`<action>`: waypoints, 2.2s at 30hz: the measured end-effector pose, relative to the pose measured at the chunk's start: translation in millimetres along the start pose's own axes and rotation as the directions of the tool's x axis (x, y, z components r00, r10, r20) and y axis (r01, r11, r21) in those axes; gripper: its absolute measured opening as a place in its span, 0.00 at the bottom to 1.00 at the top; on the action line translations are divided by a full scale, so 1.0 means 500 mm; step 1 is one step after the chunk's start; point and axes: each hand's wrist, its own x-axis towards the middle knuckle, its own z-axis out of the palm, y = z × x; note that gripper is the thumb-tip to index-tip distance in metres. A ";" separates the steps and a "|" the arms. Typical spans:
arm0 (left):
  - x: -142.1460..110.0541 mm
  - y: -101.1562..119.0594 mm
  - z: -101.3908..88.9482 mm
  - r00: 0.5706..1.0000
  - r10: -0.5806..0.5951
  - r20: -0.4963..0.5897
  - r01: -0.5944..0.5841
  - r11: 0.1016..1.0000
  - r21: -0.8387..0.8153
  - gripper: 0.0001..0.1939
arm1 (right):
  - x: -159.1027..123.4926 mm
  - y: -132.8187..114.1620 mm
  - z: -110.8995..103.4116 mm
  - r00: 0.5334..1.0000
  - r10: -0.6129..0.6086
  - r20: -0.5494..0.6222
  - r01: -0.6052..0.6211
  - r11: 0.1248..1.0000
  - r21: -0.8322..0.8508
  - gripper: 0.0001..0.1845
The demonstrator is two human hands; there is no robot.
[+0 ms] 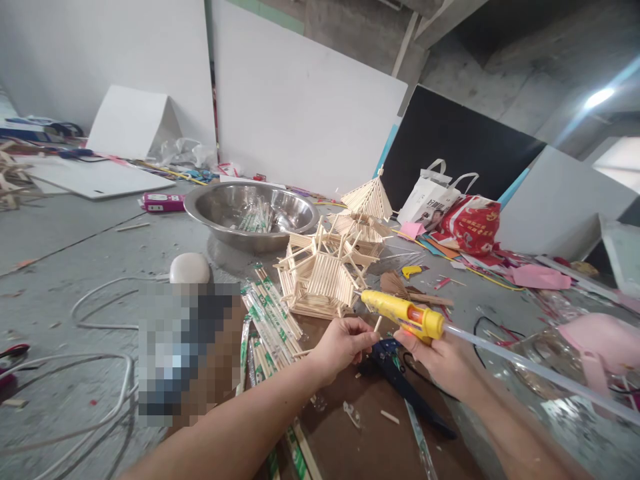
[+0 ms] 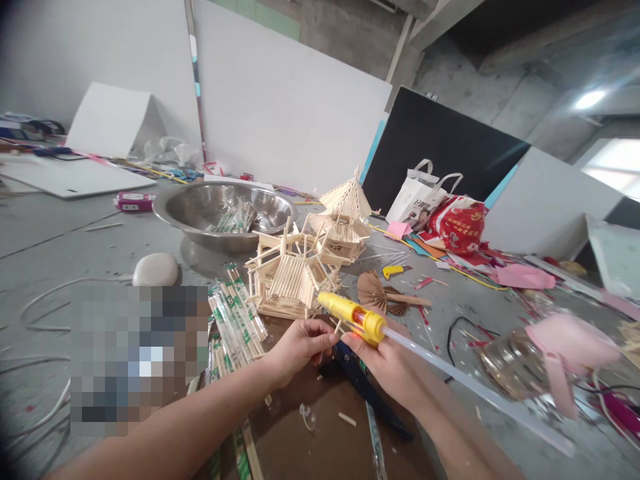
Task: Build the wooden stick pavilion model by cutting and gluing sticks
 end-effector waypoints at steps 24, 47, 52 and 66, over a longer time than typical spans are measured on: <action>0.001 -0.003 -0.001 1.000 0.005 0.011 -0.005 1.000 -0.009 0.15 | -0.023 -0.003 0.047 0.980 -0.028 -0.196 0.034 0.999 0.024 0.16; 0.007 -0.014 -0.006 0.999 0.020 0.038 -0.019 1.000 -0.023 0.15 | -0.020 -0.003 0.059 0.912 -0.248 -0.328 0.181 0.958 -0.220 0.16; 0.007 -0.012 -0.005 0.999 0.011 0.037 -0.010 1.000 -0.026 0.16 | -0.018 0.001 0.062 0.916 -0.249 -0.315 0.175 0.954 -0.245 0.15; 0.002 -0.005 -0.003 1.000 0.001 0.024 0.000 0.999 -0.041 0.16 | -0.027 0.003 0.060 0.957 -0.144 -0.252 0.131 0.989 -0.065 0.13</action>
